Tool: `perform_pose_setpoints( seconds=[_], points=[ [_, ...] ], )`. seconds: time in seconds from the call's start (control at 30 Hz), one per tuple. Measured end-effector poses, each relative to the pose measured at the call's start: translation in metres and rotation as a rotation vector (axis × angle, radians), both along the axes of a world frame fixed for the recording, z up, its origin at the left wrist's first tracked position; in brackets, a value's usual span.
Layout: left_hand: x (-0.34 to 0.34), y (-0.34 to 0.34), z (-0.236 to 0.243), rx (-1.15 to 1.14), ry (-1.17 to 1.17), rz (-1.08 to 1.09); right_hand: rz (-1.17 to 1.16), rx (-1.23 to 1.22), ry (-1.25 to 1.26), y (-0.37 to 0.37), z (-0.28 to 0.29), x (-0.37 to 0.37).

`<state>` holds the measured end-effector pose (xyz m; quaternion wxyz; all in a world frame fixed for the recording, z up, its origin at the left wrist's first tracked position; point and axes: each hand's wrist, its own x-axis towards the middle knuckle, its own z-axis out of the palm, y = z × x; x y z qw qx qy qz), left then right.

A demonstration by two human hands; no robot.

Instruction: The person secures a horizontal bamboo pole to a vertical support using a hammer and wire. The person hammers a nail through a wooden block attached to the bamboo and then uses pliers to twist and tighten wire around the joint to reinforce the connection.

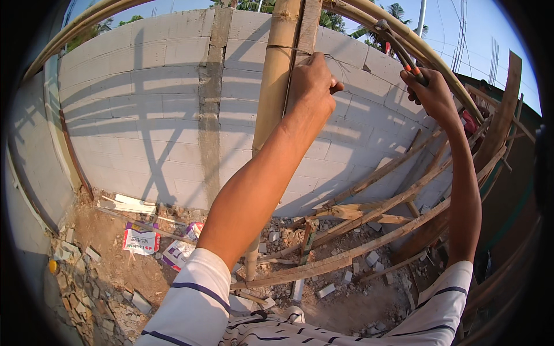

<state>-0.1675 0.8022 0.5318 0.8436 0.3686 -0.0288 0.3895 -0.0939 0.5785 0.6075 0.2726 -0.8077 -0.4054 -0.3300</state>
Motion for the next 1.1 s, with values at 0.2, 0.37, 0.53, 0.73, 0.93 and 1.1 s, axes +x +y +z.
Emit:
perform_pose_setpoints(
  seconds=[0.2,0.37,0.53,0.73,0.93,1.1],
  points=[
    [-0.007,0.005,-0.001,0.392,0.152,0.395,-0.286,-0.250,-0.486,0.015,0.000,-0.009],
    [0.017,0.002,-0.023,0.466,0.026,0.471,-0.345,-0.328,-0.740,0.040,-0.003,-0.007],
    [0.028,-0.006,-0.043,0.625,-0.101,0.741,-0.470,-0.291,-1.018,0.056,-0.010,-0.032],
    [0.013,-0.029,-0.031,0.553,-0.053,0.559,-0.600,-0.475,-1.005,0.061,-0.003,-0.047],
    [0.005,-0.049,-0.022,0.436,-0.030,0.407,-0.642,-0.596,-0.873,0.074,0.011,-0.064],
    [0.000,-0.052,-0.020,0.363,0.000,0.296,-0.816,-0.702,-1.169,0.080,0.004,-0.082]
  ],
)
